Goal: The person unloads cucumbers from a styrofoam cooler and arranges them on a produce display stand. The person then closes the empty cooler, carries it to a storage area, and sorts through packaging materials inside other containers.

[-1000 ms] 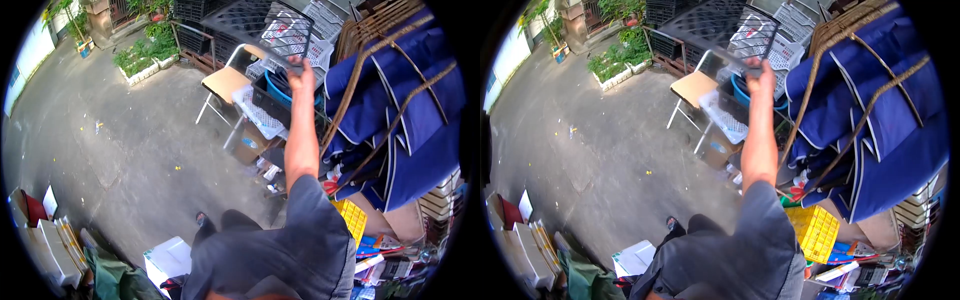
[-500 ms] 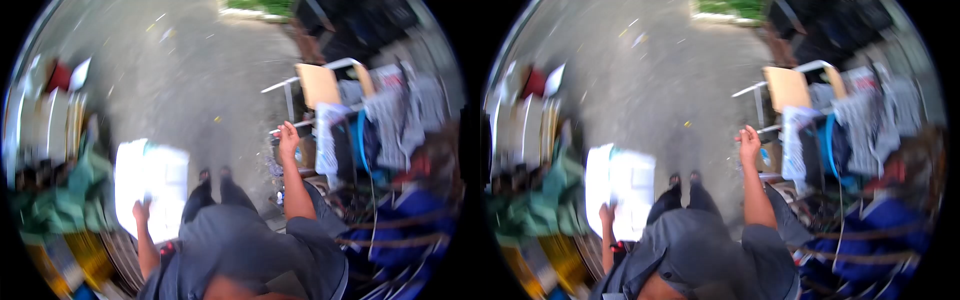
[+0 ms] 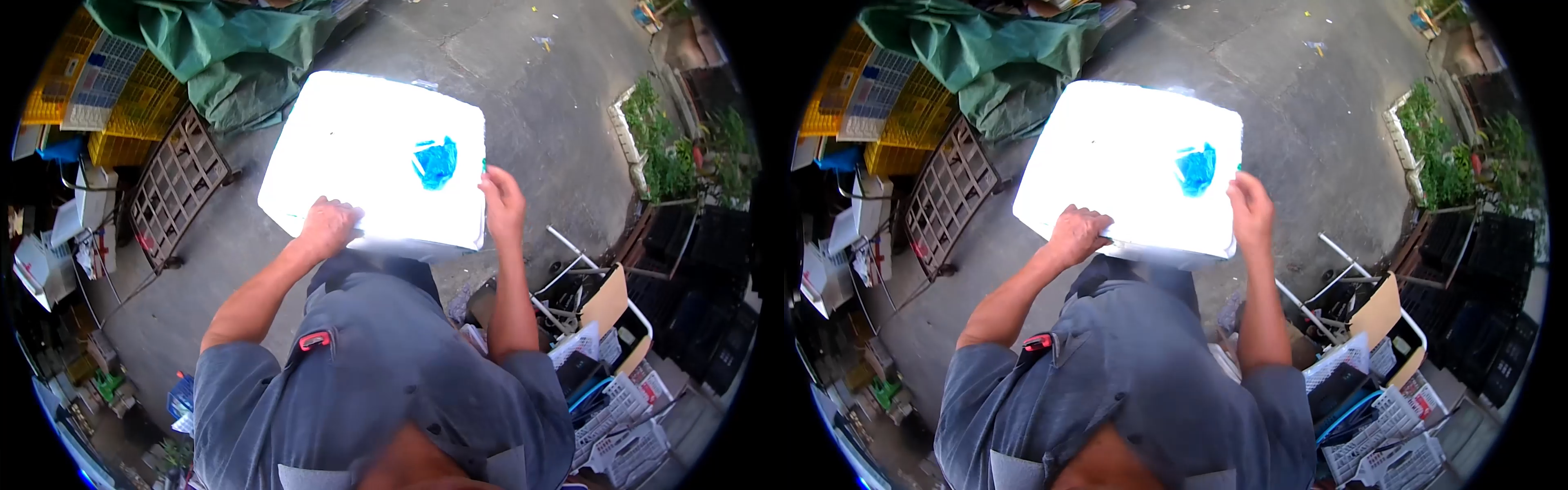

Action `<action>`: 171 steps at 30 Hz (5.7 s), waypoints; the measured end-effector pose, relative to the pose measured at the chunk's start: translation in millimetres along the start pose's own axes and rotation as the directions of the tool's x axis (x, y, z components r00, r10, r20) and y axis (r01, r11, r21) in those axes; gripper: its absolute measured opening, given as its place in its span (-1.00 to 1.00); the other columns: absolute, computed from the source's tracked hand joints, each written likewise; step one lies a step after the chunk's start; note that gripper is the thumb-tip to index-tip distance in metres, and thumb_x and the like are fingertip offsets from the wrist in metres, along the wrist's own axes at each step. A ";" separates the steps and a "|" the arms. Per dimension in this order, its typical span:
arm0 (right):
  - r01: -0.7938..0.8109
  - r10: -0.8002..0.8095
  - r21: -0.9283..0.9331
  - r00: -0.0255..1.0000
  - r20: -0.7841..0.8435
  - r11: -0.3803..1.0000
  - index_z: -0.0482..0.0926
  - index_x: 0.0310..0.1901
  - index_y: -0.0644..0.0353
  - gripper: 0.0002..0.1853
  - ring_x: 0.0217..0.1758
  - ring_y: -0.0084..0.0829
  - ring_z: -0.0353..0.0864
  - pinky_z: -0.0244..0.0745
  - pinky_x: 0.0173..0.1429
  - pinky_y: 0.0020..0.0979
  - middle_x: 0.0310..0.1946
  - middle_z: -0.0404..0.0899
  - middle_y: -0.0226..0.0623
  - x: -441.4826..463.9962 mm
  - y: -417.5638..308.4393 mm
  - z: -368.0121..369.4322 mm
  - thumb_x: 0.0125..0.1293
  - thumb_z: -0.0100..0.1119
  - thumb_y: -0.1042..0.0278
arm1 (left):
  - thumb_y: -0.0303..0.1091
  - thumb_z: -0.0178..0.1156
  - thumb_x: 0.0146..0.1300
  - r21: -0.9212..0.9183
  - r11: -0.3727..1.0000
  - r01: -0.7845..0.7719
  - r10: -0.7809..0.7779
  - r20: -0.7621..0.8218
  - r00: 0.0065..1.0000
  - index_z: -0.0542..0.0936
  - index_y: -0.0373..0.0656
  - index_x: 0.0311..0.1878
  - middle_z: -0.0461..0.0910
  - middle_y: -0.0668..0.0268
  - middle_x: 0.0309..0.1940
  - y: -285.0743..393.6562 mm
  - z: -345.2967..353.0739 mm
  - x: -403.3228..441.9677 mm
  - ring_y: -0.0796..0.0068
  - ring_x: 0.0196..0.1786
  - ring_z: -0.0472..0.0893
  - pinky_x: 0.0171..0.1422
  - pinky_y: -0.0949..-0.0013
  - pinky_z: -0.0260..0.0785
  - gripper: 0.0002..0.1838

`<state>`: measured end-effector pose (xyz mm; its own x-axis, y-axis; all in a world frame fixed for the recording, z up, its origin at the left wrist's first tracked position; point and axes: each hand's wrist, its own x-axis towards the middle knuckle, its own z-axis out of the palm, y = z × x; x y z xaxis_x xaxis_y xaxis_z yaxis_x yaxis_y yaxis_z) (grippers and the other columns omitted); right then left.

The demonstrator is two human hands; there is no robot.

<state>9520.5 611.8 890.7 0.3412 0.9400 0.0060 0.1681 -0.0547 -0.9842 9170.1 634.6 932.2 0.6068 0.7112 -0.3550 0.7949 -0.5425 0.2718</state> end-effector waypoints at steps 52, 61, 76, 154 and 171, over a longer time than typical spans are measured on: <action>0.004 0.099 -0.257 0.918 0.384 0.966 0.68 -0.03 0.26 -0.71 -0.29 -0.61 0.59 0.50 -0.15 -0.51 -0.29 0.66 -0.46 110.0 -107.9 487.0 0.20 0.24 0.50 | -0.07 0.49 0.09 -0.790 0.424 0.442 -0.867 -0.213 0.452 0.67 -0.21 -0.06 0.70 0.03 -0.33 -298.3 24.4 -288.9 -0.02 -0.24 0.68 -0.13 0.05 0.49 -0.53; -0.293 0.262 -0.139 0.943 -0.203 0.946 0.66 -0.06 0.29 -0.70 -0.22 -0.44 0.65 0.55 -0.04 -0.37 -0.26 0.68 -0.30 207.2 82.7 291.5 0.16 0.25 0.42 | -0.08 0.46 0.12 -0.598 0.769 0.226 -0.541 -0.422 0.727 0.68 -0.12 -0.05 0.71 0.12 -0.32 -329.3 -112.3 -99.6 0.01 -0.26 0.68 -0.17 0.08 0.49 -0.59; -0.422 0.386 -0.078 0.878 -0.283 0.903 0.54 0.14 0.35 -0.58 -0.12 -0.28 0.64 0.56 0.03 -0.23 -0.12 0.62 -0.16 264.9 188.4 215.2 0.21 0.09 0.53 | -0.21 0.40 0.14 0.077 0.969 -0.235 0.202 -0.792 0.576 0.59 -0.10 -0.15 0.64 0.21 -0.39 -343.3 -460.1 200.5 0.07 -0.30 0.64 -0.17 0.13 0.46 -0.71; 0.302 0.316 -0.237 -0.244 0.917 0.923 0.64 0.06 0.25 -0.73 -0.15 -0.60 0.59 0.53 0.00 -0.47 -0.14 0.65 -0.46 252.7 -70.9 633.7 0.34 0.22 0.48 | 0.05 0.30 0.33 -0.786 -0.311 -0.534 -0.827 0.500 -0.255 0.52 -0.28 0.32 0.55 -0.03 0.27 -170.7 67.7 35.3 0.12 0.34 0.53 0.43 0.15 0.36 -0.33; 0.488 0.543 -0.254 -0.804 0.241 0.835 0.45 0.26 0.26 -0.46 -0.04 -0.56 0.61 0.55 0.02 -0.48 0.02 0.61 -0.36 -121.4 -99.7 797.8 0.24 0.32 0.42 | -0.37 0.31 0.26 -0.520 0.325 -0.790 -0.505 0.611 -0.610 0.61 -0.28 0.09 0.70 0.30 -0.14 -282.9 103.4 -167.5 0.55 -0.11 0.64 0.03 0.35 0.54 -0.65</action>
<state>8724.5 771.9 847.1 -0.4060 -0.7045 -0.5821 0.5417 0.3275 -0.7741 8843.7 622.7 822.3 -0.7713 -0.4326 -0.4669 -0.2211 -0.5058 0.8338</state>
